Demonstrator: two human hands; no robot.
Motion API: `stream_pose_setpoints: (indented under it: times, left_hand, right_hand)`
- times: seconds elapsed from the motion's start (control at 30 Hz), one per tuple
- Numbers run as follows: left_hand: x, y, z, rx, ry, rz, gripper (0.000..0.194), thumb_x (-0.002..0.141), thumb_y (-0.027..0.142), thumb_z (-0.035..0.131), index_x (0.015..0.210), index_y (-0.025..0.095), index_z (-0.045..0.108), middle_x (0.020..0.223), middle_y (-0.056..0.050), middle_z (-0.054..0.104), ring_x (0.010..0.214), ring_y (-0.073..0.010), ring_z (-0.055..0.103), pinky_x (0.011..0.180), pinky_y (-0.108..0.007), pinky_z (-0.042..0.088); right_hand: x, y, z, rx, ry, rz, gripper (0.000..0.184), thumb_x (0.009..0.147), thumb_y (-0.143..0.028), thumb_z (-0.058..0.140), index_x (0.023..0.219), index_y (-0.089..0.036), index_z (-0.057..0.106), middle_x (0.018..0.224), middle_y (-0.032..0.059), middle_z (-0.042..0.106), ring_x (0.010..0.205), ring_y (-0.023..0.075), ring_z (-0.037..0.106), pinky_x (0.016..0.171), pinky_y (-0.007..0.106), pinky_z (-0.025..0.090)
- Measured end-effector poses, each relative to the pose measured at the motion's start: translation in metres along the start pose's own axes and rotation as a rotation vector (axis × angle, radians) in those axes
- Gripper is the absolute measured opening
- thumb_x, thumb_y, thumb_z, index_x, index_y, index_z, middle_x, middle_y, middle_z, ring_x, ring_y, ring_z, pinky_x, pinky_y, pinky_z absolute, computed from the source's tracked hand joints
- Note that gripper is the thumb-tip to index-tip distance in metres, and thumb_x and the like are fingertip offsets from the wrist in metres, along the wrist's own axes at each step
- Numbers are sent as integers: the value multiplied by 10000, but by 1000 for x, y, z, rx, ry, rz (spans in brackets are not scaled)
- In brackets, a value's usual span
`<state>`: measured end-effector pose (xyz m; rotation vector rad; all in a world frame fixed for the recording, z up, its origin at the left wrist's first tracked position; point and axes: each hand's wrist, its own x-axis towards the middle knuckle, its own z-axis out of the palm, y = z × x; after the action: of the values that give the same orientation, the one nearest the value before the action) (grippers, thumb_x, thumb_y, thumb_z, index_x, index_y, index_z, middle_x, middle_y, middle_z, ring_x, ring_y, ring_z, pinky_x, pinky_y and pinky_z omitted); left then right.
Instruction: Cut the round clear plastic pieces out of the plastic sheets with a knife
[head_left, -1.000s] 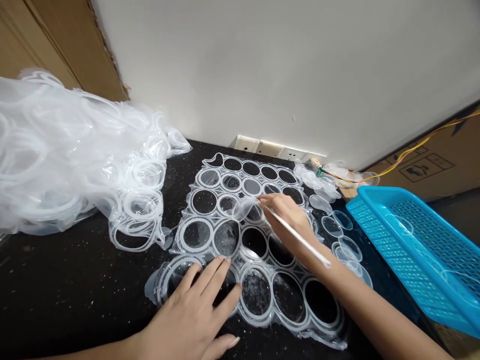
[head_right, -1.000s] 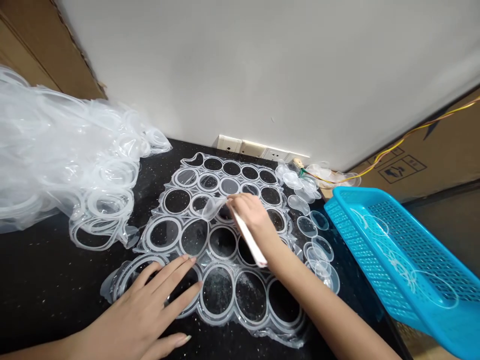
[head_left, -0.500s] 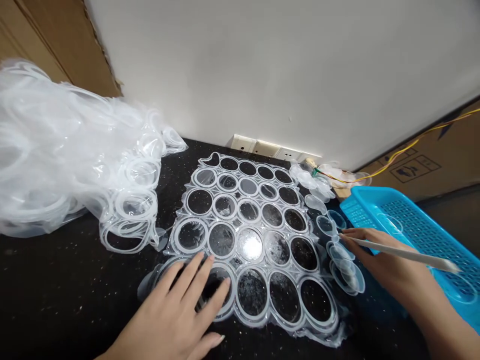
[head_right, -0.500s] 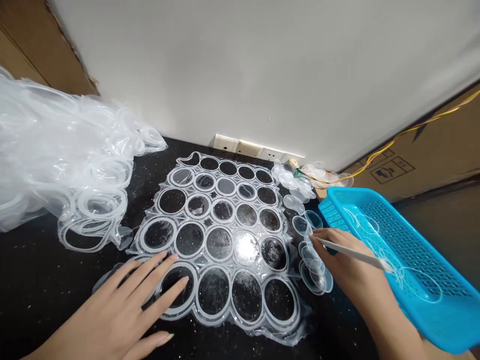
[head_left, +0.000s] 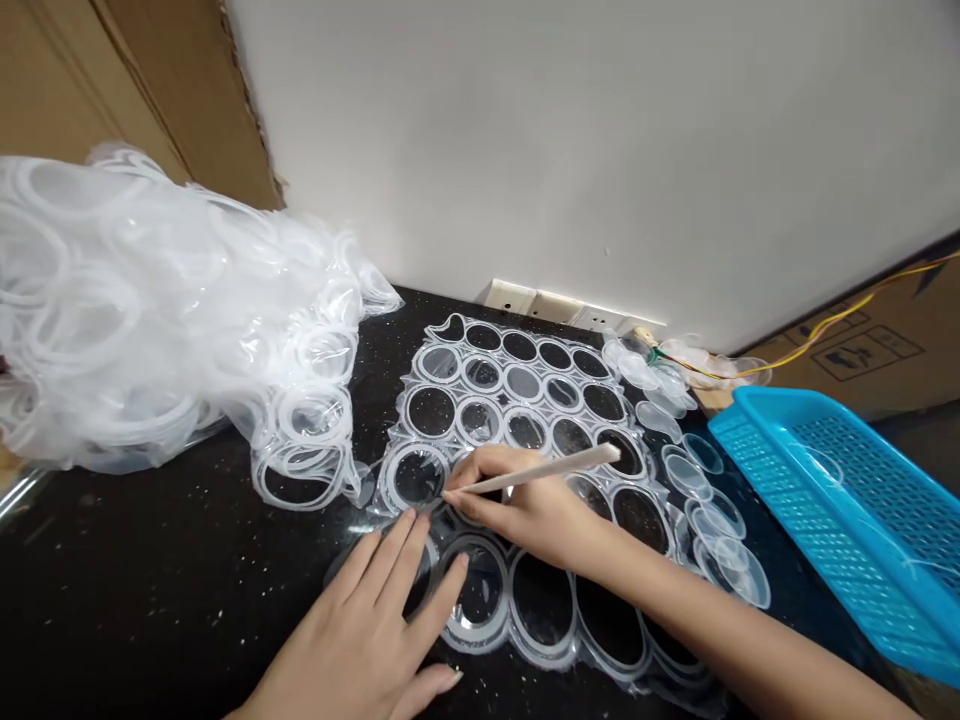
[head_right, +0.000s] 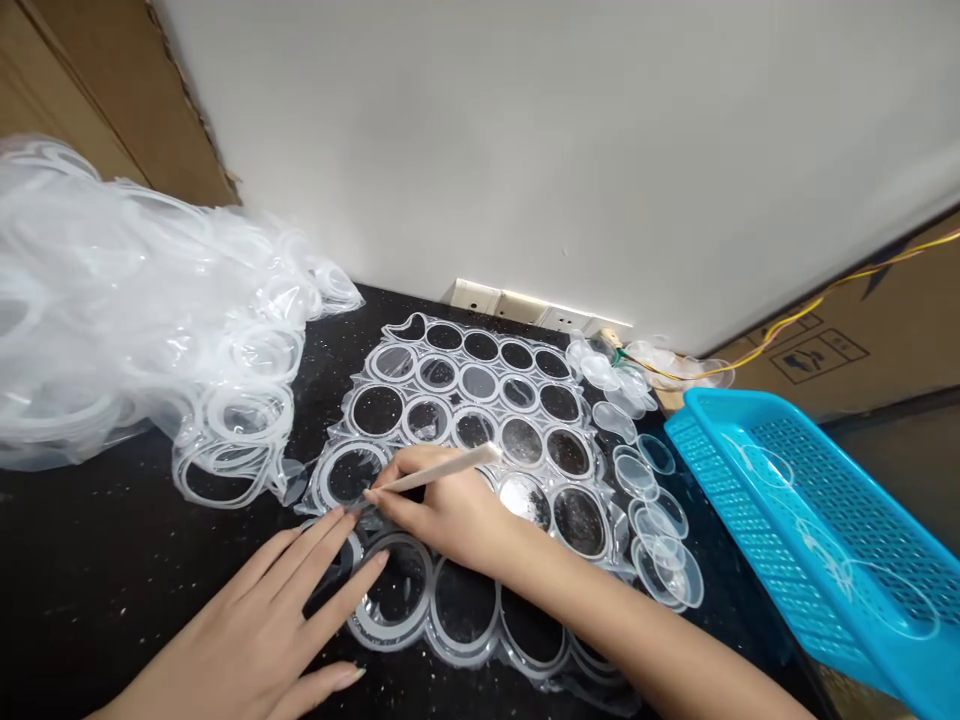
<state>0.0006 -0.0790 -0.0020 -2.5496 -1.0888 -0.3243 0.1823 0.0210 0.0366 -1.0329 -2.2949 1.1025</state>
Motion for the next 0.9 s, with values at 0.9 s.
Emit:
stream_pose_setpoints:
  times: [0.9]
  left_hand:
    - [-6, 8, 15, -133, 6, -141, 562, 816, 642, 386, 1154, 208, 501, 1152, -177, 571, 1147, -317, 455, 930, -427, 241]
  right_hand:
    - [-5, 10, 34, -656, 99, -602, 250, 929, -116, 370, 812, -82, 589, 942, 115, 660, 856, 196, 564, 709, 314, 461]
